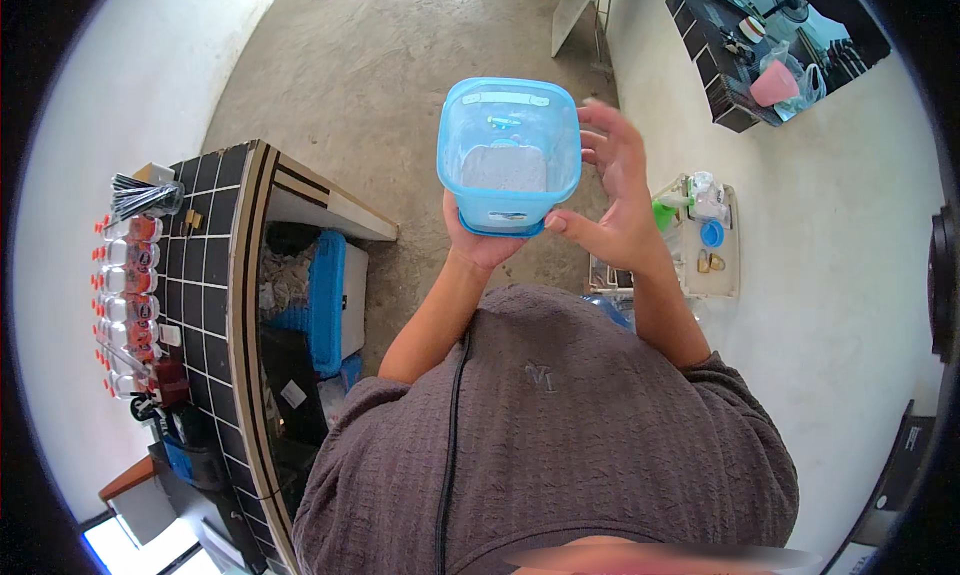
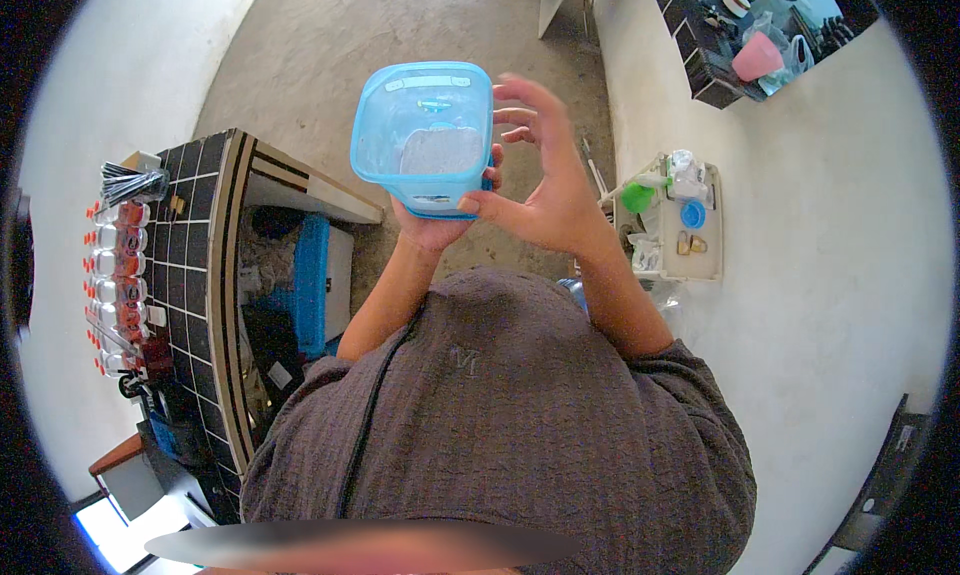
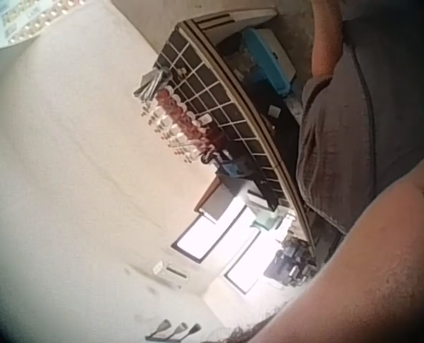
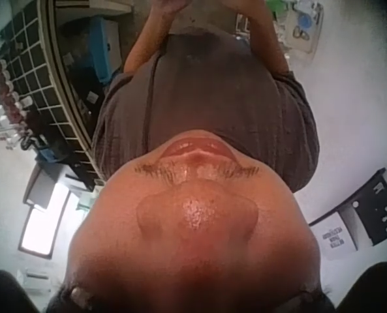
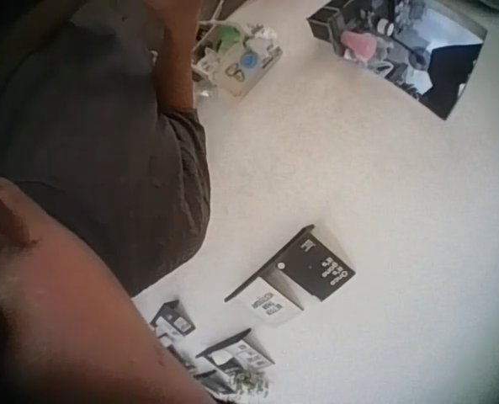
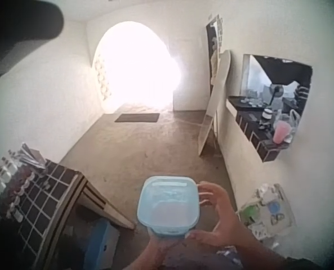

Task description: Preparing a flavored drink by adding powder, syrup, and water into a glass and stirring.

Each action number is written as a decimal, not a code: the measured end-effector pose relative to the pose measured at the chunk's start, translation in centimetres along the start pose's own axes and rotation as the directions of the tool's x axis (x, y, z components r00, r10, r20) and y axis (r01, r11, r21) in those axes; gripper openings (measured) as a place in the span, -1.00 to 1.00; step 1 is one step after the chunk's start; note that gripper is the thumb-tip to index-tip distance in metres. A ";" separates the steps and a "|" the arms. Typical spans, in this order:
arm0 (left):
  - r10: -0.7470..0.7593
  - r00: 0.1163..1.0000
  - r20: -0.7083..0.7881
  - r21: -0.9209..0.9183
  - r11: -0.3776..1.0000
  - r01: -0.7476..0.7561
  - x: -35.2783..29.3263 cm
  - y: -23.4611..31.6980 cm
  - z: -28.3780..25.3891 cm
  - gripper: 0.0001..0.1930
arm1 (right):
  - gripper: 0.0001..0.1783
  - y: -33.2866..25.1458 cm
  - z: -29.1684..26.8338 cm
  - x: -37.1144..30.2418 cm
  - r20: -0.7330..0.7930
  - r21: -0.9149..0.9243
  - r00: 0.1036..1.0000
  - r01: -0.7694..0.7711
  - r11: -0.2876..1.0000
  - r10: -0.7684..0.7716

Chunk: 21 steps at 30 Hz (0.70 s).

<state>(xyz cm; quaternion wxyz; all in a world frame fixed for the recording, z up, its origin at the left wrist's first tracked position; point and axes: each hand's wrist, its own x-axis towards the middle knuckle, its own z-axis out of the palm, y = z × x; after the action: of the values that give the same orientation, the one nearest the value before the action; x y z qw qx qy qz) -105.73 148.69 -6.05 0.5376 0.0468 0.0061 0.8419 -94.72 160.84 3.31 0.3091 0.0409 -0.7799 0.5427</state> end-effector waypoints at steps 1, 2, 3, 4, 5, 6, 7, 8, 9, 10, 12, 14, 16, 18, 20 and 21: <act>-0.005 1.000 0.001 0.001 1.000 0.005 0.2 -0.2 0.0 -0.17 | 0.17 0.0 -0.1 -0.1 -0.064 0.058 0.998 0.014 0.998 -0.011; -0.006 1.000 -0.010 0.003 1.000 0.006 0.5 -0.5 0.2 -0.17 | 0.17 0.0 -0.6 -0.1 -0.069 0.055 0.998 0.015 0.998 -0.011; -0.002 1.000 -0.022 0.005 1.000 0.002 0.6 -0.7 0.3 -0.17 | 0.18 0.1 -1.2 -0.2 -0.009 -0.019 1.000 0.004 1.000 -0.004; -0.002 1.000 -0.022 0.005 1.000 0.002 0.9 -0.9 0.1 -0.17 | 0.20 0.2 -1.6 -0.3 0.050 -0.094 0.999 -0.003 0.996 0.008; -0.021 1.000 -0.010 -0.028 0.999 0.021 1.1 -1.0 -0.2 -0.18 | 0.20 0.2 -1.8 -0.3 0.049 -0.094 0.999 -0.002 0.996 0.007; -0.045 0.999 0.003 -0.062 0.997 0.046 1.4 -1.2 -0.1 -0.18 | 0.20 0.2 -2.0 -0.5 0.014 -0.055 1.000 -0.011 0.998 0.012; -0.050 0.999 0.006 -0.062 0.997 0.050 1.6 -1.6 0.1 -0.18 | 0.20 0.2 -2.3 -0.6 -0.021 -0.016 1.000 -0.018 1.000 0.017; -0.038 0.999 -0.005 -0.035 0.999 0.038 1.8 -2.0 0.4 -0.19 | 0.20 0.2 -2.6 -0.7 -0.024 -0.020 1.000 -0.017 1.000 0.016; -0.024 1.000 -0.017 -0.007 1.000 0.024 1.9 -2.4 0.8 -0.19 | 0.19 0.2 -2.9 -0.9 -0.042 -0.023 0.999 -0.013 1.000 0.012; -0.026 1.000 -0.014 -0.008 1.000 0.026 2.2 -2.9 0.9 -0.19 | 0.19 0.2 -3.2 -1.0 -0.060 -0.026 0.998 -0.009 1.000 0.007; -0.025 1.000 -0.011 -0.031 0.999 0.025 2.8 -3.5 1.1 -0.21 | 0.18 0.4 -3.8 -1.2 -0.060 -0.043 0.998 0.000 0.999 -0.003; -0.020 1.000 -0.009 -0.020 1.000 0.020 3.1 -4.0 1.0 -0.22 | 0.18 0.5 -4.4 -1.3 -0.057 -0.059 0.998 0.011 0.998 -0.015; -0.010 1.000 -0.008 -0.012 1.000 0.010 3.4 -4.6 0.7 -0.23 | 0.18 0.3 -5.0 -1.4 -0.043 -0.088 0.999 -0.011 0.996 0.008; -0.020 1.000 -0.016 0.010 1.000 0.020 3.6 -4.9 0.6 -0.23 | 0.18 0.2 -5.4 -1.6 -0.032 -0.073 1.000 -0.004 0.997 0.001; 0.016 0.999 -0.034 0.029 0.999 -0.015 3.6 -5.3 0.6 -0.22 | 0.17 0.3 -5.6 -1.5 -0.018 -0.054 1.000 0.005 0.999 -0.006; 0.044 0.998 -0.055 0.047 0.998 -0.041 3.5 -5.5 0.6 -0.22 | 0.17 0.3 -5.7 -1.5 -0.006 -0.059 1.000 0.018 0.998 -0.019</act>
<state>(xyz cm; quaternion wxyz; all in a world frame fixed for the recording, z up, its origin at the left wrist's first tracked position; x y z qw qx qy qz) -102.22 154.17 -5.51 0.5181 0.0357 0.0394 0.8537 -91.16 165.56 3.54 0.3179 0.0372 -0.7940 0.5168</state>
